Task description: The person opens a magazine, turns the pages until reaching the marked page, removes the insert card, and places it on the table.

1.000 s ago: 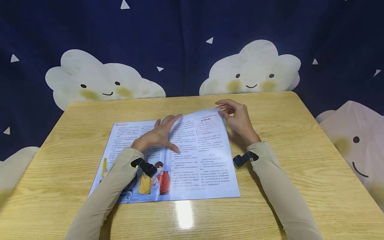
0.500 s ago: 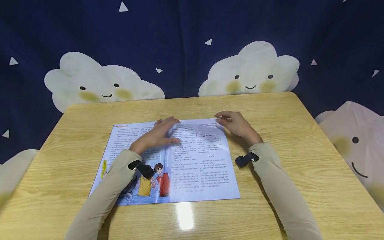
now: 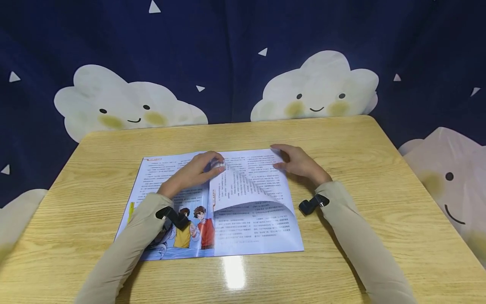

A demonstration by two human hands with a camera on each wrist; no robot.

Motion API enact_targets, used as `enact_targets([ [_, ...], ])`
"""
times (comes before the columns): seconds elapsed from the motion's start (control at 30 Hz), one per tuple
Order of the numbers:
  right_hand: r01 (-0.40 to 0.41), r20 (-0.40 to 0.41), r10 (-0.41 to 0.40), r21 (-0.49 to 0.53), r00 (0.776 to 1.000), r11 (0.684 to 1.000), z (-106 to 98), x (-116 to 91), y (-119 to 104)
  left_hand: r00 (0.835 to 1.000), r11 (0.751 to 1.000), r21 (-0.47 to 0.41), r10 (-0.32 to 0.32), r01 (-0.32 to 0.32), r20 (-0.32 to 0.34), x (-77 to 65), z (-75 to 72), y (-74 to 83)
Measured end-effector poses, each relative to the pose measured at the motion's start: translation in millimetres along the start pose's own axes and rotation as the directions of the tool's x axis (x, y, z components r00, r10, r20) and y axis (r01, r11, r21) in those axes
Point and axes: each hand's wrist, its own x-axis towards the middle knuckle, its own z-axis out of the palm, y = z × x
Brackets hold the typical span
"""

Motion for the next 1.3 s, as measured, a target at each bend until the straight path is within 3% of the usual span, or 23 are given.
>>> enact_targets([
  [0.17,0.023,-0.011,-0.024,-0.029,1.0,0.999,3.3,0.4,-0.4,0.998,0.994,0.103,0.03,-0.036,0.06,-9.3,-1.7,3.9],
  [0.27,0.019,-0.037,-0.019,-0.005,0.999,1.0,5.7,0.4,2.7,0.996,0.992,0.127,0.01,-0.021,0.087,-16.0,-2.3,5.8],
  [0.37,0.013,-0.065,-0.006,0.106,0.998,0.994,7.6,-0.5,9.9,0.996,0.992,0.124,-0.019,0.007,0.092,-22.9,-2.4,7.1],
  [0.5,0.013,-0.117,0.022,0.289,0.993,0.957,8.7,-4.1,20.8,0.993,0.993,0.109,-0.066,0.055,0.098,-29.5,-2.0,8.6],
  [0.6,0.022,-0.159,0.034,0.334,0.987,0.942,9.3,-6.0,24.2,0.99,0.991,0.105,-0.098,0.087,0.104,-31.7,-2.1,10.4],
  [0.8,0.031,-0.208,0.026,0.267,0.978,0.963,13.3,-4.1,24.0,0.982,0.985,0.124,-0.139,0.123,0.131,-35.5,-4.1,16.2],
  [1.0,0.0,-0.239,0.053,0.214,0.97,0.977,18.4,-5.7,23.4,0.969,0.981,0.161,-0.137,0.105,0.204,-38.8,-6.5,17.8],
  [1.3,0.046,-0.238,0.006,0.212,0.971,0.976,22.3,-2.8,22.4,0.96,0.973,0.159,-0.199,0.168,0.199,-41.1,-15.5,14.1],
])
